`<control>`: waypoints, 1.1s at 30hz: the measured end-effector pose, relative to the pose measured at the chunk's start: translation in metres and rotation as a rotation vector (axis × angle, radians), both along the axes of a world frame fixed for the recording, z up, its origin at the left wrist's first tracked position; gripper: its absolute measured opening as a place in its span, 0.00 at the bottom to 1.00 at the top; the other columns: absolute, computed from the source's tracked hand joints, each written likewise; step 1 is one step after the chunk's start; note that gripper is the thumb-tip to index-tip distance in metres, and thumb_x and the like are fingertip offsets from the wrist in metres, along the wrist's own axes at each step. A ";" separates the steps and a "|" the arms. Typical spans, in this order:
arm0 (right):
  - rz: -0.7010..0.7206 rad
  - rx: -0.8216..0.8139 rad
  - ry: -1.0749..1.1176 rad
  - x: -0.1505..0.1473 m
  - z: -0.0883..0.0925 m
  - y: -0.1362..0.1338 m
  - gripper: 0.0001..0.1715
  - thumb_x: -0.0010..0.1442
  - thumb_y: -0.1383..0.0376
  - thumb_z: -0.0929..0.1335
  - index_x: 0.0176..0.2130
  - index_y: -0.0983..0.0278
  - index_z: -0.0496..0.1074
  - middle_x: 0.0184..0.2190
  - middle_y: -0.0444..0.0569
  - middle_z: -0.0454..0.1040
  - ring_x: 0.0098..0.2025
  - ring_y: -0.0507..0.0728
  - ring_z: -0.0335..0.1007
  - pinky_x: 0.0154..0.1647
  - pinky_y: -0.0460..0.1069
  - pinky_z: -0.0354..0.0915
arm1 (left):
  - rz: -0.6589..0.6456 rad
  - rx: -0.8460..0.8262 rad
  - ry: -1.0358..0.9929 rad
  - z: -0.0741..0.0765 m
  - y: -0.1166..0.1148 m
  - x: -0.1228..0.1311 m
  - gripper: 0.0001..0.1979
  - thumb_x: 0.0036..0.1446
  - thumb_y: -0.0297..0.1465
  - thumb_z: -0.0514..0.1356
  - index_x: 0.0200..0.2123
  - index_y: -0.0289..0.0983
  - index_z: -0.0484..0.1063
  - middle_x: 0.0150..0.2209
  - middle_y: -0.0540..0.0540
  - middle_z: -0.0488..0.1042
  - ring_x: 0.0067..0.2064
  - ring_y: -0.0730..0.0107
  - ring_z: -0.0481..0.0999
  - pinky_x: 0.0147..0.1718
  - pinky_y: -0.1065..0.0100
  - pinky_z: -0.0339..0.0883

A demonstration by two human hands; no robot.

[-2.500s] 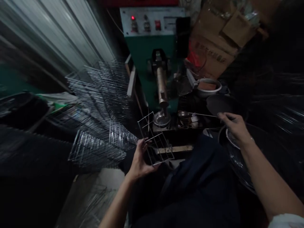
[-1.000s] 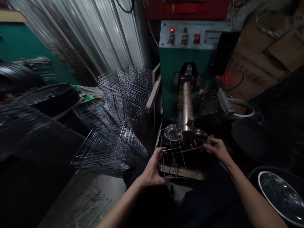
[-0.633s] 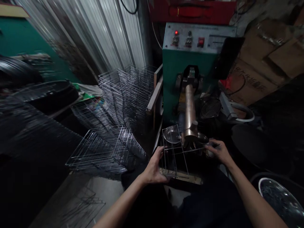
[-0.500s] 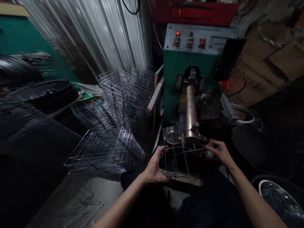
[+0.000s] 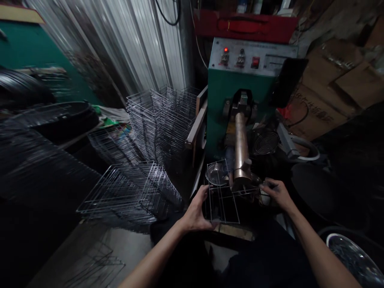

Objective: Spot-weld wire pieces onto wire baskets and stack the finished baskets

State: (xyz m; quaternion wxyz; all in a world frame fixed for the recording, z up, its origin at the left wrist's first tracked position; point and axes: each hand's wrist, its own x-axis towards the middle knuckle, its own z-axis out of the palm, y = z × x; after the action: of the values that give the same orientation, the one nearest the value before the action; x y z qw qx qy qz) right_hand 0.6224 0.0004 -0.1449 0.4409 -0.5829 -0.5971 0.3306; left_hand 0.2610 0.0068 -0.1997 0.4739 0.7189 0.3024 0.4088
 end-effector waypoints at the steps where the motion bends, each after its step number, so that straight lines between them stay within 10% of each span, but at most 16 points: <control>1: -0.002 -0.003 -0.001 0.001 -0.001 0.000 0.37 0.53 0.38 0.75 0.20 0.63 0.61 0.23 0.42 0.56 0.27 0.53 0.53 0.29 0.48 0.52 | 0.002 0.000 0.002 0.001 0.000 0.001 0.58 0.34 0.28 0.75 0.68 0.43 0.52 0.64 0.37 0.57 0.66 0.41 0.65 0.67 0.36 0.61; 33: -0.111 0.055 -0.099 -0.003 0.001 0.004 0.39 0.52 0.32 0.71 0.20 0.61 0.61 0.20 0.42 0.58 0.25 0.53 0.56 0.27 0.48 0.56 | -0.003 0.037 0.066 0.019 0.007 0.003 0.52 0.38 0.33 0.75 0.65 0.41 0.54 0.61 0.38 0.65 0.62 0.44 0.71 0.64 0.40 0.68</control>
State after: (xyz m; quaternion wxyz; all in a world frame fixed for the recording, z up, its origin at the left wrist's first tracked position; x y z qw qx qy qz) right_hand 0.6192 0.0045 -0.1434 0.4443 -0.6183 -0.5939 0.2598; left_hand 0.2641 0.0141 -0.1808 0.4511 0.7410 0.3092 0.3896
